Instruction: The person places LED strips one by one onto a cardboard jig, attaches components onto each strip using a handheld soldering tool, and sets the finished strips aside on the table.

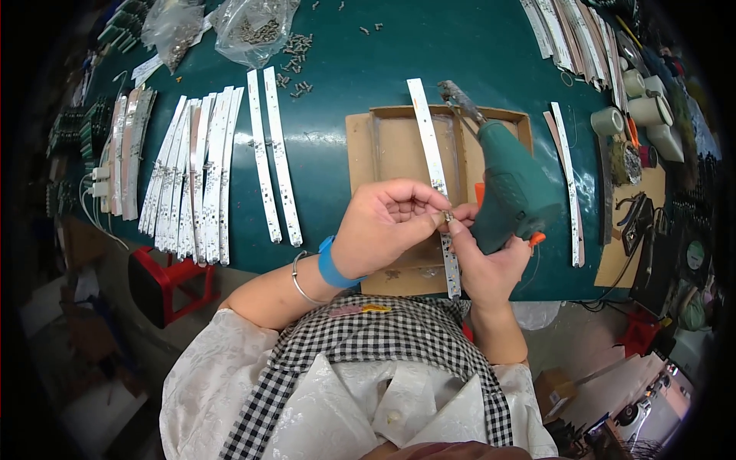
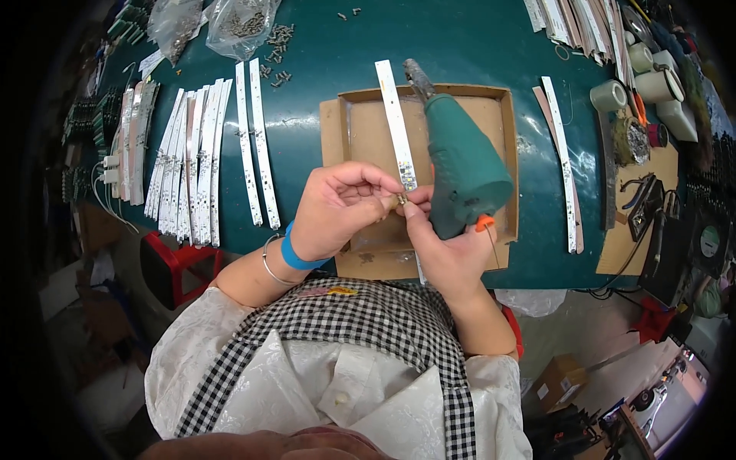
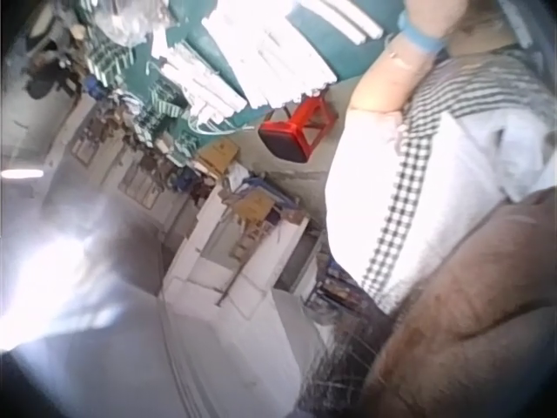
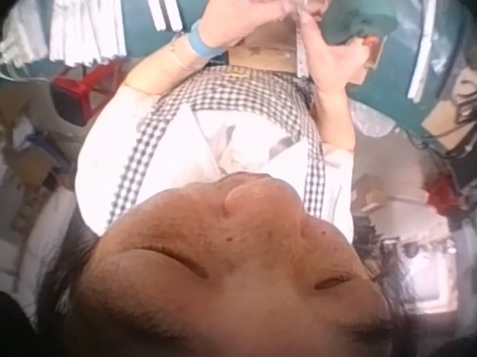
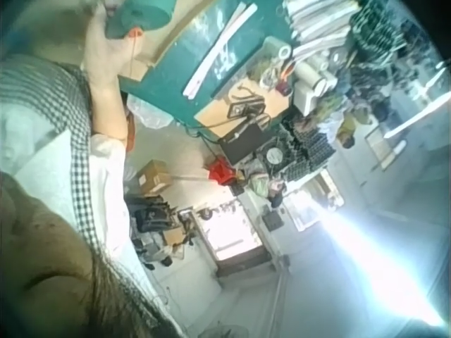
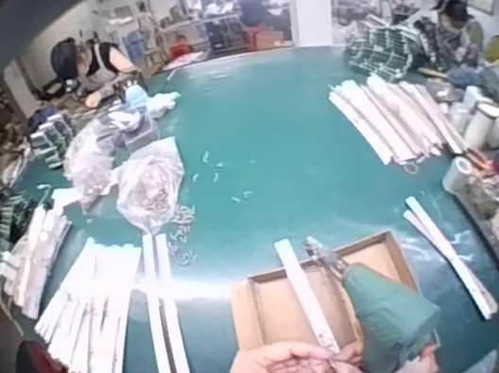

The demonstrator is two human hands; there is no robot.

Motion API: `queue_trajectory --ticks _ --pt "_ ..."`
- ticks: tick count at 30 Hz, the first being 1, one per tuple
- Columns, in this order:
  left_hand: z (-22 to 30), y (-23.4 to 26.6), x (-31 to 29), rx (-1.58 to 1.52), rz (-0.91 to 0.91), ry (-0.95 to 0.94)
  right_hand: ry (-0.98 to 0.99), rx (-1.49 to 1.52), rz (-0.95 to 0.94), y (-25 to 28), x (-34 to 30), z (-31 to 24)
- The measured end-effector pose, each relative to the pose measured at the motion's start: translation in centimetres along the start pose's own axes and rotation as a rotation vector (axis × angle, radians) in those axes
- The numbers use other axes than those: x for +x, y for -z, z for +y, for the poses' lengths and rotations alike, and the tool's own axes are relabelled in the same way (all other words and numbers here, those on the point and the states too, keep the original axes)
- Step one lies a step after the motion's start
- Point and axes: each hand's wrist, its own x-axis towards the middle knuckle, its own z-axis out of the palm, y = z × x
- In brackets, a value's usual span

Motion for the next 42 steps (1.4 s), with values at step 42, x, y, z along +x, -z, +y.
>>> queue_trajectory --ticks 42 --pt "1.0 0.7 0.2 1.31 -0.057 -0.576 -0.047 0.167 0.051 0.8 0.0 -0.4"
